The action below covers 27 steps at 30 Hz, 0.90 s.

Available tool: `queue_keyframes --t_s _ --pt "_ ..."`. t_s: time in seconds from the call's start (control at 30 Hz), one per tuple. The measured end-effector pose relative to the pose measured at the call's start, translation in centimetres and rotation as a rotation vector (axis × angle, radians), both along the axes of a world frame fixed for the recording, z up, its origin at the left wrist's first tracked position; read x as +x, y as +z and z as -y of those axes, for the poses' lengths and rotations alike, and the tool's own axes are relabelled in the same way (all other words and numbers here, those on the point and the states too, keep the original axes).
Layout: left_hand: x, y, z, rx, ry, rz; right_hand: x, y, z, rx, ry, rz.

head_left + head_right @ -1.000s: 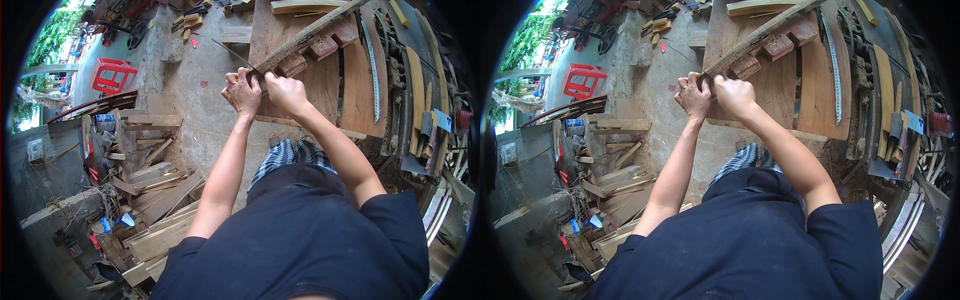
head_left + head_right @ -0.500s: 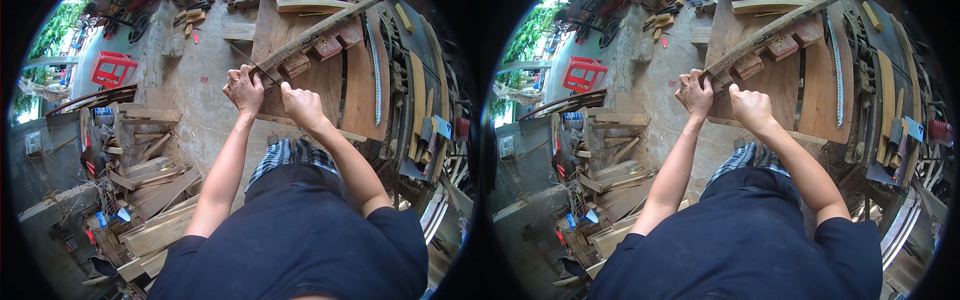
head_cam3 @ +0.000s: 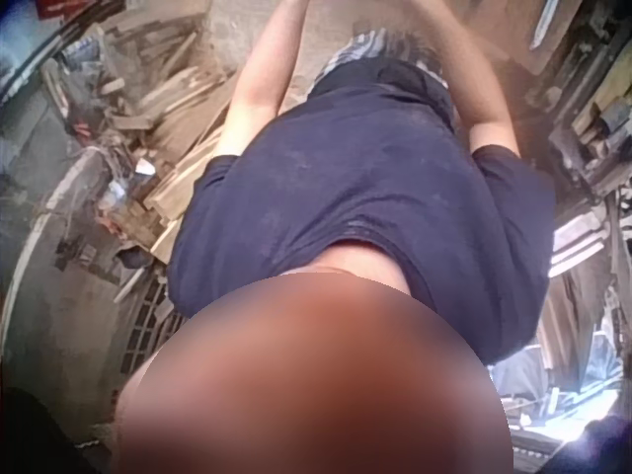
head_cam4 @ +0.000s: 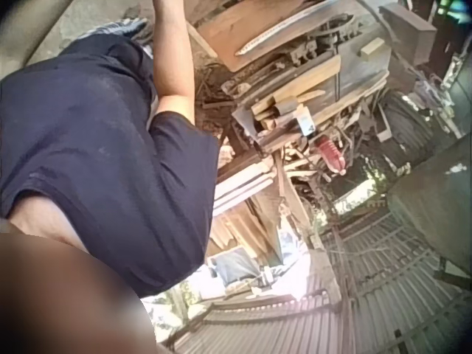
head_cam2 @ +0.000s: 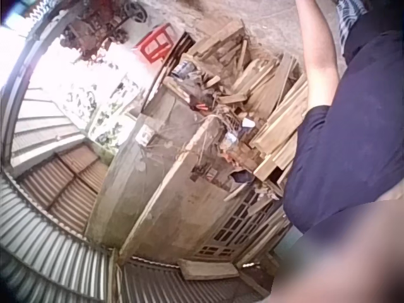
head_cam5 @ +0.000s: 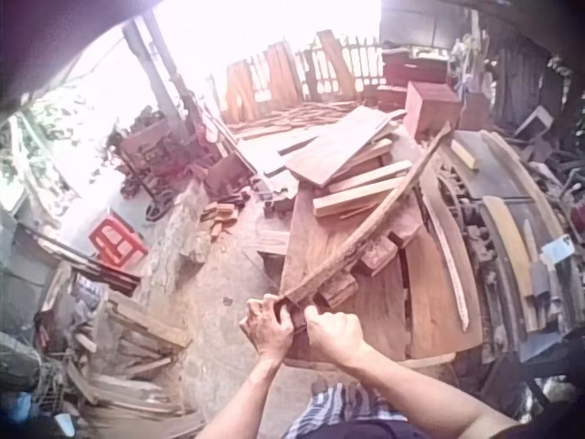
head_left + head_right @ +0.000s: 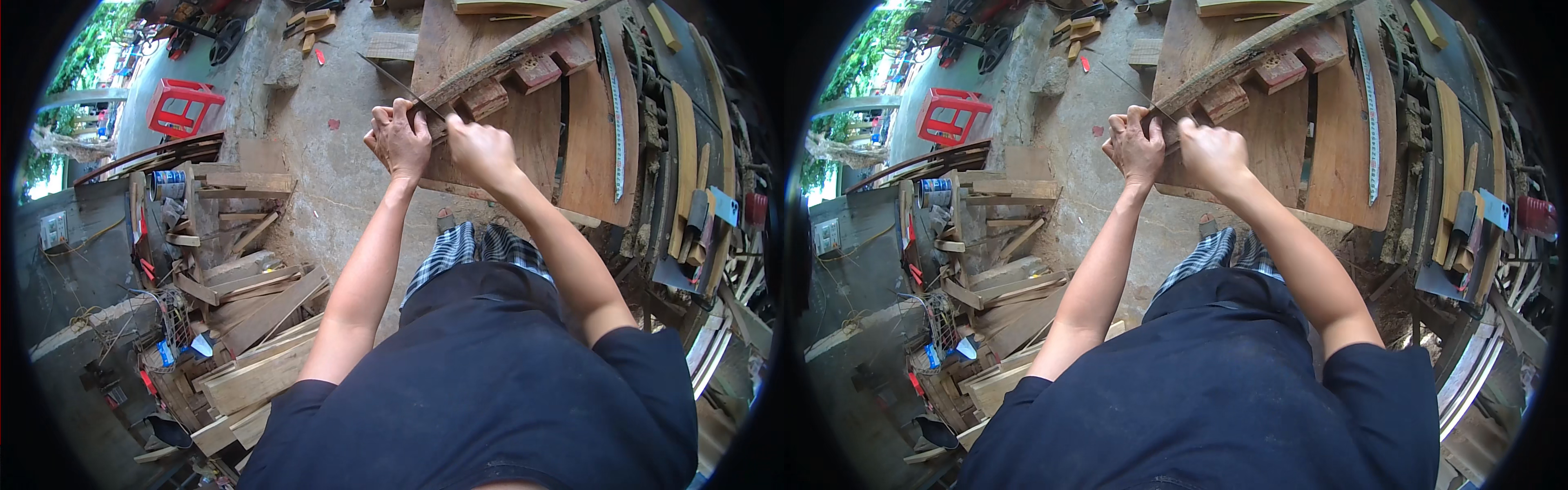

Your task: Sawing a piece of wood by hand on a workbench.

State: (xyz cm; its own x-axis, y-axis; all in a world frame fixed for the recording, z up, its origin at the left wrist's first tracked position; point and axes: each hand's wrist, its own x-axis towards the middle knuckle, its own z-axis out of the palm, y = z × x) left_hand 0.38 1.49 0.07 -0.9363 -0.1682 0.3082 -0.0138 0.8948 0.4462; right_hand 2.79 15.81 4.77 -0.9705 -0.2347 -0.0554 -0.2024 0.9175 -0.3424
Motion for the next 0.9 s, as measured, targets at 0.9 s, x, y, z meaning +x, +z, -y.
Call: queue_keyframes --t_s 0.9 --pt "-0.3 0.3 -0.4 0.002 -0.009 0.012 -2.9 -0.7 1.6 -0.058 -0.003 -0.029"
